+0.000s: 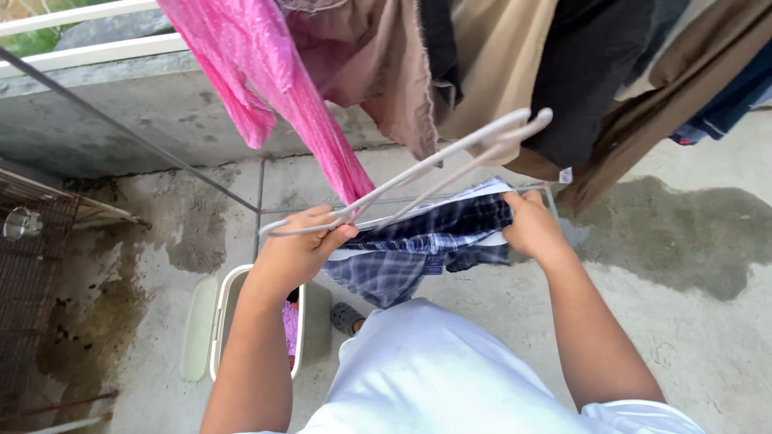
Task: Hanging clothes from a basket onto hangers and placing them on a laundry rack.
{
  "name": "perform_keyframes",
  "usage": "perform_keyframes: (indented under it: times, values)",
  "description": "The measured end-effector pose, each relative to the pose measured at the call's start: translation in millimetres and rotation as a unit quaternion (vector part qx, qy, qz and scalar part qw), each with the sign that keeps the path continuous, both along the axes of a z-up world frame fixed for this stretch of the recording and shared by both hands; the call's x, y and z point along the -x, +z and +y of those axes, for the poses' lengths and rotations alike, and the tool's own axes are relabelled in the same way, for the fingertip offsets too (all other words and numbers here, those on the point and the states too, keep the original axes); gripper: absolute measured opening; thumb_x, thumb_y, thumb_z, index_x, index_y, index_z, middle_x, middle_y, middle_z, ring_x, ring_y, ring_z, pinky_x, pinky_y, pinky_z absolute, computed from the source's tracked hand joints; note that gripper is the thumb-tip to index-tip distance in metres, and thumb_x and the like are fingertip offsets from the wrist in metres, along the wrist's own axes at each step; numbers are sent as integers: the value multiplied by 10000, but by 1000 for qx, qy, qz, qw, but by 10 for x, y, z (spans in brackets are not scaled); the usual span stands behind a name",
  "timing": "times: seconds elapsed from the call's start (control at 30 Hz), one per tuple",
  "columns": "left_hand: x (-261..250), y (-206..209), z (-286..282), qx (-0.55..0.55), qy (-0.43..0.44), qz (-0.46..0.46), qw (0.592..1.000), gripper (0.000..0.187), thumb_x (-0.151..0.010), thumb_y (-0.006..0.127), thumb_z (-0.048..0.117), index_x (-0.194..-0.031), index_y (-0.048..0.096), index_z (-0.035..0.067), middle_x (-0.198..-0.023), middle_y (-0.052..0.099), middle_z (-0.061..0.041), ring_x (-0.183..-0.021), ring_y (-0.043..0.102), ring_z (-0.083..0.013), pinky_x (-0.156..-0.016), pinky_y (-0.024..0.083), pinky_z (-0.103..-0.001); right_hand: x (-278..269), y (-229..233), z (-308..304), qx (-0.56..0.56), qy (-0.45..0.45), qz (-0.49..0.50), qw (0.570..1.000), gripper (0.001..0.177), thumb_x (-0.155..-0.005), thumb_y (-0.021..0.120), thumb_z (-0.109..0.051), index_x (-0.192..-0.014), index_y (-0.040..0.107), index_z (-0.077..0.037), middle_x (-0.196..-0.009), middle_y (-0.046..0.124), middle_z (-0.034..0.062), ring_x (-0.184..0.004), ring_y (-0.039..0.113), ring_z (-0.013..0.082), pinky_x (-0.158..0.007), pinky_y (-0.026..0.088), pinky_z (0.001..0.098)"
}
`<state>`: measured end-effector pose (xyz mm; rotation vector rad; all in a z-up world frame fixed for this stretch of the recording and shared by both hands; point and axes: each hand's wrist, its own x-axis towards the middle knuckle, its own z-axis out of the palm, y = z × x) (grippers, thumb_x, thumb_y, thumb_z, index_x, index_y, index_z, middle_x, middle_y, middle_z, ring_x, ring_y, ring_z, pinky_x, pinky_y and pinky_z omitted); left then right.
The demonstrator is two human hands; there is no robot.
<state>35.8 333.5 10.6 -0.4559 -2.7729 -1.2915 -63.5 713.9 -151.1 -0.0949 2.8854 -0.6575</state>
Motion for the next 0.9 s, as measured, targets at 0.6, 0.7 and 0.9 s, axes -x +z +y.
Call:
perform_keyframes:
  times: [0.6, 0.7, 0.9]
  values:
    - [246, -512, 392, 35, -74, -62, 995, 288, -941, 679, 349, -972, 749, 72, -854, 666, -108, -791, 628, -278, -723, 495, -393, 168, 617, 392, 427, -83, -29, 900, 305, -1072, 589, -105, -1343, 718, -56, -1177, 700, 82, -1024, 592, 113, -888, 480, 278]
    - [274, -644, 364, -63, -80, -19, 995, 253, -1009, 624, 294, -967, 722, 64, -875, 682, -89, -826, 646, -246, -760, 518, -368, 76, 837, 394, 415, -25, -14, 910, 560, -897, 528, 48, -1442, 583, -72, -1317, 671, -14, -1044, 594, 93, -887, 464, 256]
    - [322, -642, 421, 152, -59, -88, 983, 315, -922, 687, 400, -949, 755, 93, -832, 703, -145, -784, 665, -330, -709, 515, -448, -74, 1228, 427, 496, -21, -54, 866, 631, -849, 590, 87, -1463, 582, -61, -1277, 678, 18, -996, 617, 80, -873, 497, 239]
